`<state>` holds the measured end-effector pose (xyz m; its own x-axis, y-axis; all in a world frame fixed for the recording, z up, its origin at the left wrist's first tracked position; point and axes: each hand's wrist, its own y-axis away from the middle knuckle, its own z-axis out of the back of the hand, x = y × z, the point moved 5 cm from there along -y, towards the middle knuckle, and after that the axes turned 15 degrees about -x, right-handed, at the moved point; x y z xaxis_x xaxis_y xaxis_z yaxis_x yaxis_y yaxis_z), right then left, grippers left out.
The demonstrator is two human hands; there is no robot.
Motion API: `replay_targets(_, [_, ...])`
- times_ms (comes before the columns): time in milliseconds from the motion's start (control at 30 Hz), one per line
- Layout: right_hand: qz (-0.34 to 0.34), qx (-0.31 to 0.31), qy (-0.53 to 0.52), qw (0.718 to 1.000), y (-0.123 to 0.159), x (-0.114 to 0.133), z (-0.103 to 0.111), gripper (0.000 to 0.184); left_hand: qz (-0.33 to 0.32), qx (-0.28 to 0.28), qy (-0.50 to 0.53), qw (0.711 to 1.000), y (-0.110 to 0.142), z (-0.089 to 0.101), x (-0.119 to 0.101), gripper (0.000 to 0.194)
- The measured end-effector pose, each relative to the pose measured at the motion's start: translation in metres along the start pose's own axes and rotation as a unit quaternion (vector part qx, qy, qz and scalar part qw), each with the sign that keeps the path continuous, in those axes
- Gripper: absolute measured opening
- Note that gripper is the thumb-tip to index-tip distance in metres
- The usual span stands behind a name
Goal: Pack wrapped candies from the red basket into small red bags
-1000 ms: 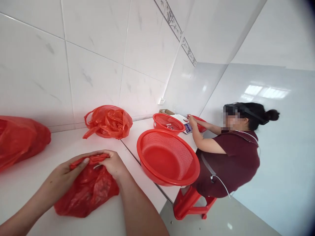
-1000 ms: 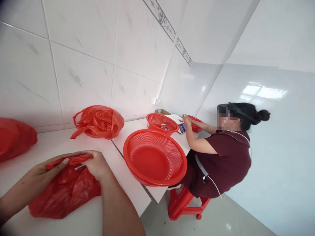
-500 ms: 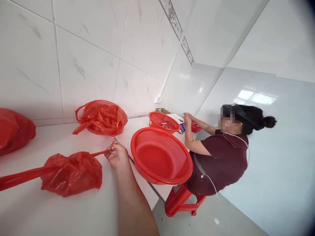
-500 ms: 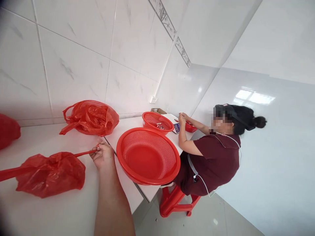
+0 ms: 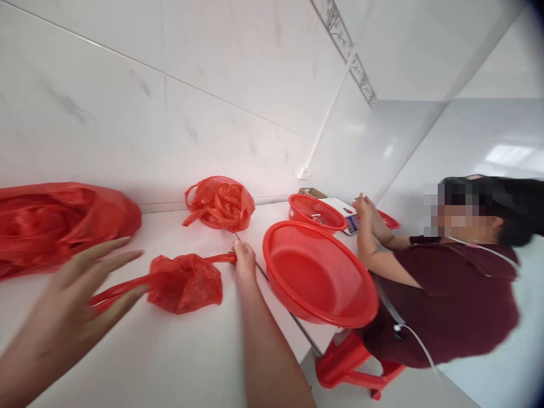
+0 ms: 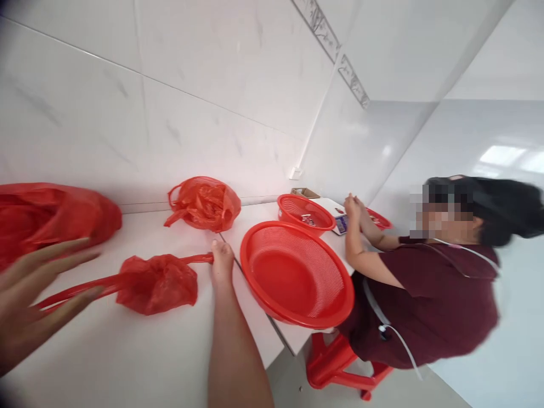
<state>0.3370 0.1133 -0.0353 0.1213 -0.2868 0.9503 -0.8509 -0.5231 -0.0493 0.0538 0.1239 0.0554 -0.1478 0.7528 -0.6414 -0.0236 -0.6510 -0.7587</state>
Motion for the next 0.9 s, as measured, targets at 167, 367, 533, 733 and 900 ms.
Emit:
replay_targets(167, [0.115, 0.0, 0.05, 0.992, 0.026, 0.033, -0.005, 0.027, -0.091, 0.026, -0.08, 0.992, -0.004, -0.043, -0.045, 0.014])
replay_targets(367, [0.154, 0.064, 0.093, 0.982, 0.045, 0.047, -0.015, 0.018, 0.091, 0.069, -0.067, 0.991, 0.003, -0.089, -0.03, 0.014])
replay_targets(533, [0.161, 0.097, 0.125, 0.974, 0.042, 0.041, -0.019, 0.014, 0.164, 0.066, -0.048, 0.983, 0.007, -0.101, -0.017, 0.005])
replay_targets(733, [0.187, 0.091, 0.152, 0.966, 0.042, 0.042, -0.02, 0.013, 0.175, 0.067, -0.041, 0.981, 0.004, -0.102, -0.014, 0.003])
replay_targets(900, [0.246, 0.081, 0.177, 0.95, 0.045, 0.048, -0.019, 0.015, 0.173, 0.076, -0.046, 0.981, 0.004, -0.101, -0.011, 0.006])
